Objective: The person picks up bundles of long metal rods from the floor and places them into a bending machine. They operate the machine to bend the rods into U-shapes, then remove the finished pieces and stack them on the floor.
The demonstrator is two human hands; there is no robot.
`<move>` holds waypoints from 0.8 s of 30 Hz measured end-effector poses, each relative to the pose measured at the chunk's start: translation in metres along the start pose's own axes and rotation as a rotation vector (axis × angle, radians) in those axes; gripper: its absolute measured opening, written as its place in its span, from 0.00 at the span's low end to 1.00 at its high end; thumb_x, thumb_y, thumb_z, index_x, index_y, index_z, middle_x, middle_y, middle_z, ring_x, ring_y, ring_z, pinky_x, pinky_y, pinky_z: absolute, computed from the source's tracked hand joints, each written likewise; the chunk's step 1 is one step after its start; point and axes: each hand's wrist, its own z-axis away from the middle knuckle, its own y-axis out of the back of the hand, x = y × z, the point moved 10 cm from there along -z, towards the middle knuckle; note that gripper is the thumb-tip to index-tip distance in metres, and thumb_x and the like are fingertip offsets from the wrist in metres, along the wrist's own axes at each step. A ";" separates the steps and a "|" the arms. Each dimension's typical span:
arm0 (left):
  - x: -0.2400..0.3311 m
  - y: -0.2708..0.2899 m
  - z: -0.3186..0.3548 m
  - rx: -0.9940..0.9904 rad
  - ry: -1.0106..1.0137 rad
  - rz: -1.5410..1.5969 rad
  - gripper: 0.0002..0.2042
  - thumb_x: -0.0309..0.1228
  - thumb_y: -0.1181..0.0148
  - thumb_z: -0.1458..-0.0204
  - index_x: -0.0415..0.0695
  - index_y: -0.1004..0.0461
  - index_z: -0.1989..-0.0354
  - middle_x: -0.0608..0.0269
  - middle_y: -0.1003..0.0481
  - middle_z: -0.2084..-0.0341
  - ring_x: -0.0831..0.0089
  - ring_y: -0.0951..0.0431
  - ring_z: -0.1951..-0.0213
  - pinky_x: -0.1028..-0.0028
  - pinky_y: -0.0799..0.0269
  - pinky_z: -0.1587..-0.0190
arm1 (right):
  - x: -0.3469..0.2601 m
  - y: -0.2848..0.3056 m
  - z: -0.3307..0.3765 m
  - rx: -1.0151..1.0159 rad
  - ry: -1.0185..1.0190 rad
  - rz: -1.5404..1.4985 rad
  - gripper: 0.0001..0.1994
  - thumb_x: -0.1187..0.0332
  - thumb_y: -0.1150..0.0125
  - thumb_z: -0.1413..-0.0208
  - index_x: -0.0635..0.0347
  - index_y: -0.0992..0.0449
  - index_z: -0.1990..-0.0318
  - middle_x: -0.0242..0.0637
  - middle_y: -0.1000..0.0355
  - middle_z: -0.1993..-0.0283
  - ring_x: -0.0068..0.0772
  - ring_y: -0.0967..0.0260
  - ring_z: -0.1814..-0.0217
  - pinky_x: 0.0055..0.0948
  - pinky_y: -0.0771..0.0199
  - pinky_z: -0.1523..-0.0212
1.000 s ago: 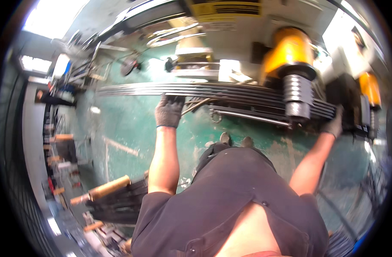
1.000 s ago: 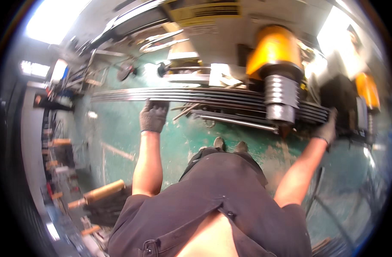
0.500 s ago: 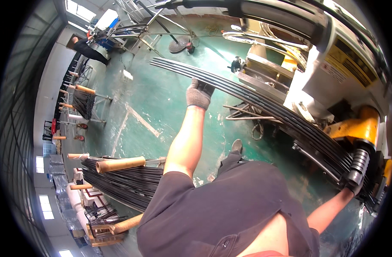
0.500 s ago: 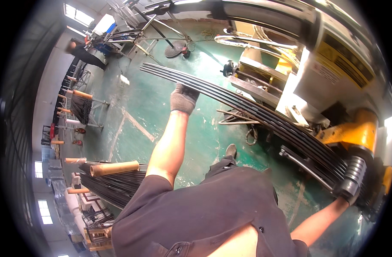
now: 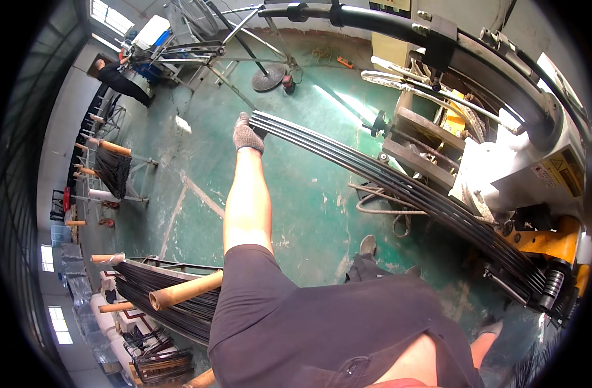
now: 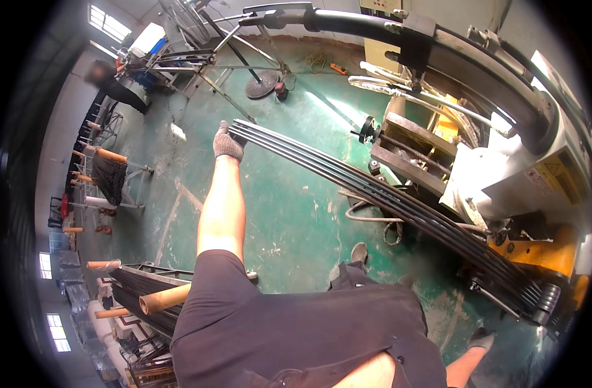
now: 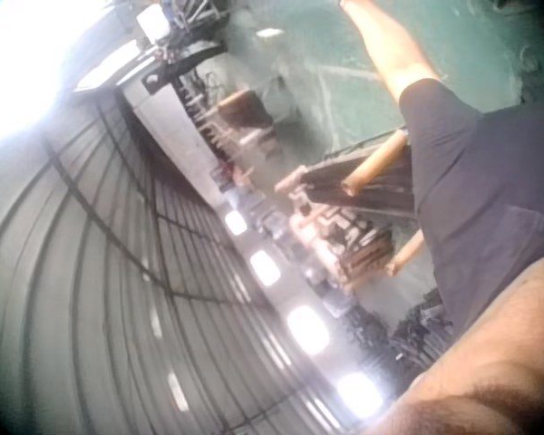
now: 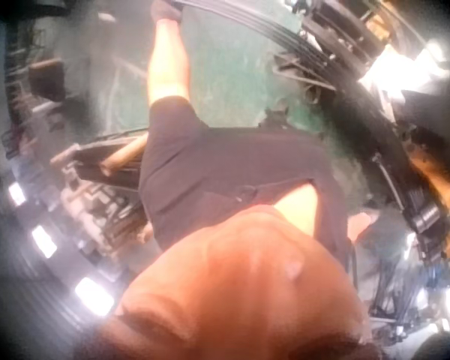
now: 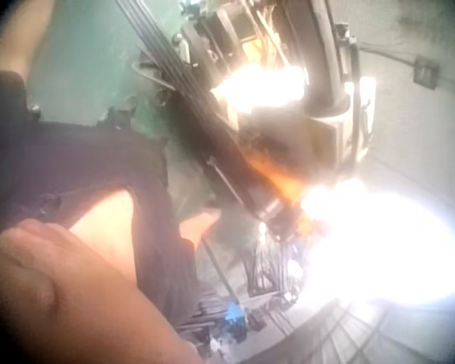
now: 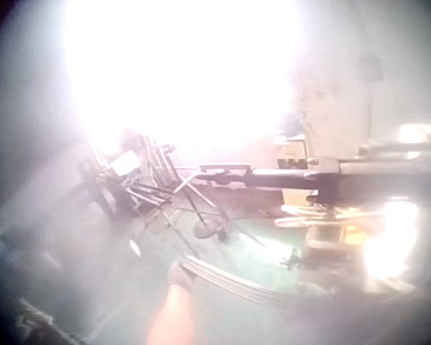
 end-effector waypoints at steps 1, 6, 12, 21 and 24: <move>0.009 -0.001 0.000 0.007 -0.020 -0.033 0.14 0.41 0.42 0.31 0.46 0.22 0.49 0.59 0.18 0.60 0.60 0.15 0.61 0.54 0.16 0.59 | 0.013 0.001 -0.002 0.010 0.011 0.037 0.25 0.38 0.47 0.32 0.47 0.22 0.45 0.31 0.24 0.51 0.28 0.28 0.48 0.31 0.29 0.46; 0.030 0.005 0.009 -0.080 -0.117 -0.168 0.13 0.39 0.46 0.29 0.43 0.23 0.48 0.58 0.18 0.59 0.60 0.15 0.62 0.53 0.16 0.59 | 0.047 -0.012 0.052 0.042 0.080 0.089 0.20 0.40 0.44 0.32 0.45 0.22 0.54 0.23 0.31 0.66 0.19 0.33 0.68 0.26 0.33 0.65; 0.020 0.005 0.011 -0.215 0.098 -0.002 0.17 0.43 0.49 0.28 0.41 0.26 0.46 0.52 0.18 0.53 0.50 0.17 0.51 0.46 0.19 0.44 | 0.066 -0.008 0.019 -0.109 -0.064 0.199 0.18 0.44 0.42 0.31 0.48 0.22 0.52 0.27 0.28 0.62 0.22 0.30 0.59 0.26 0.29 0.58; 0.011 -0.016 0.028 -0.283 0.144 -0.204 0.20 0.46 0.46 0.30 0.44 0.26 0.42 0.45 0.17 0.54 0.49 0.15 0.52 0.44 0.17 0.47 | 0.063 -0.006 0.005 -0.161 0.032 0.136 0.19 0.46 0.40 0.31 0.51 0.23 0.49 0.27 0.27 0.55 0.22 0.28 0.56 0.24 0.26 0.57; 0.014 -0.012 0.022 -0.233 0.143 -0.218 0.20 0.46 0.47 0.29 0.42 0.27 0.41 0.44 0.17 0.56 0.49 0.15 0.53 0.44 0.17 0.48 | 0.066 0.016 -0.001 -0.103 -0.081 0.251 0.22 0.45 0.43 0.30 0.50 0.23 0.42 0.30 0.26 0.45 0.25 0.29 0.45 0.26 0.29 0.45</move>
